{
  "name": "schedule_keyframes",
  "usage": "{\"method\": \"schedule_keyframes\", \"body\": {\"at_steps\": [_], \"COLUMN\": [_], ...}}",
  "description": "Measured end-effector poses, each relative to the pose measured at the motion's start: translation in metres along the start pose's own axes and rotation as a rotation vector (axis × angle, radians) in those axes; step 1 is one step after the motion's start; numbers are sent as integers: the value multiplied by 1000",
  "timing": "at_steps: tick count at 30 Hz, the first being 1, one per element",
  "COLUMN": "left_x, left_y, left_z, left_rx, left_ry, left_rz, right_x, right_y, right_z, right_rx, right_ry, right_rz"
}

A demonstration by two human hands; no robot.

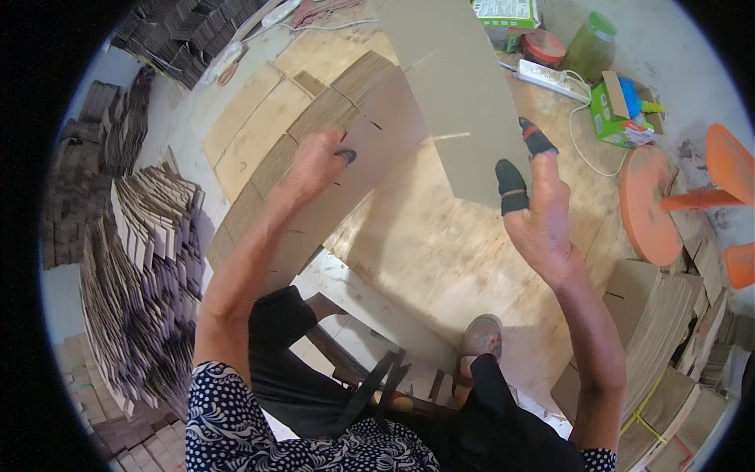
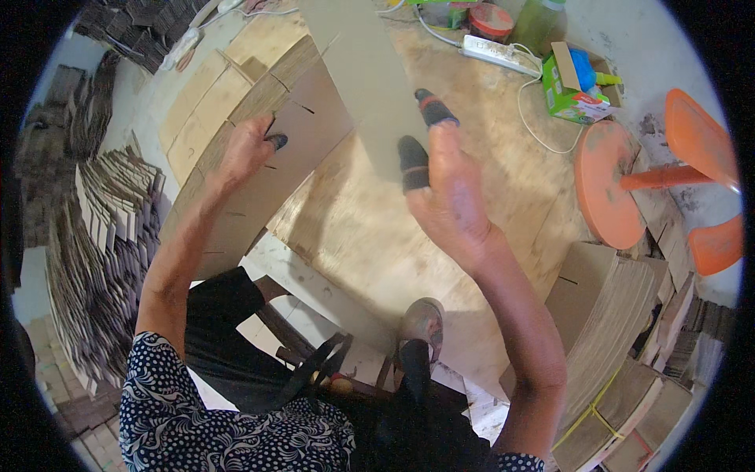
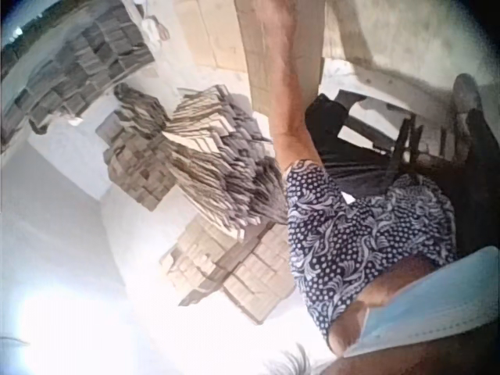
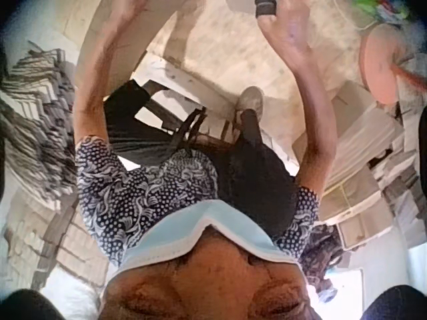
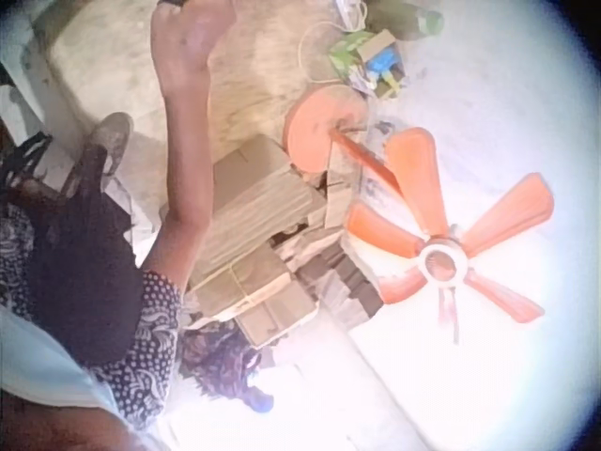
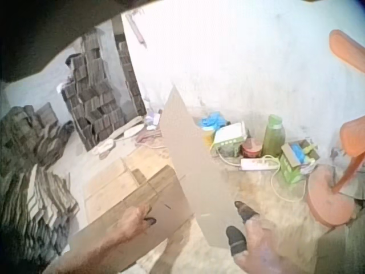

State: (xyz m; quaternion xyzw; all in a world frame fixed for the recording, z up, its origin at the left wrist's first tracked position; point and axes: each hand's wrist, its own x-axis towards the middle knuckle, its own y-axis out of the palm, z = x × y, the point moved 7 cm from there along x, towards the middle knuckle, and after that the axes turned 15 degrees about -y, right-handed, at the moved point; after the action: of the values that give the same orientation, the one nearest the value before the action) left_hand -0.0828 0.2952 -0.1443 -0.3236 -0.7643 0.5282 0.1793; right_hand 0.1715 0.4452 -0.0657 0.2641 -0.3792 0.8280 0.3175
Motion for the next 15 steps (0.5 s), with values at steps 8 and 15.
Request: {"method": "schedule_keyframes", "body": {"at_steps": [8,15], "left_x": [-25,-47], "left_y": [36,58], "left_z": [-45,-83], "left_rx": [147,149], "left_ry": [187,248], "left_rz": [99,153], "right_x": [4,-18], "right_y": [35,17], "right_z": [20,26], "right_rx": [-29,-192], "right_ry": [-65,-40], "right_rz": [218,243]}}
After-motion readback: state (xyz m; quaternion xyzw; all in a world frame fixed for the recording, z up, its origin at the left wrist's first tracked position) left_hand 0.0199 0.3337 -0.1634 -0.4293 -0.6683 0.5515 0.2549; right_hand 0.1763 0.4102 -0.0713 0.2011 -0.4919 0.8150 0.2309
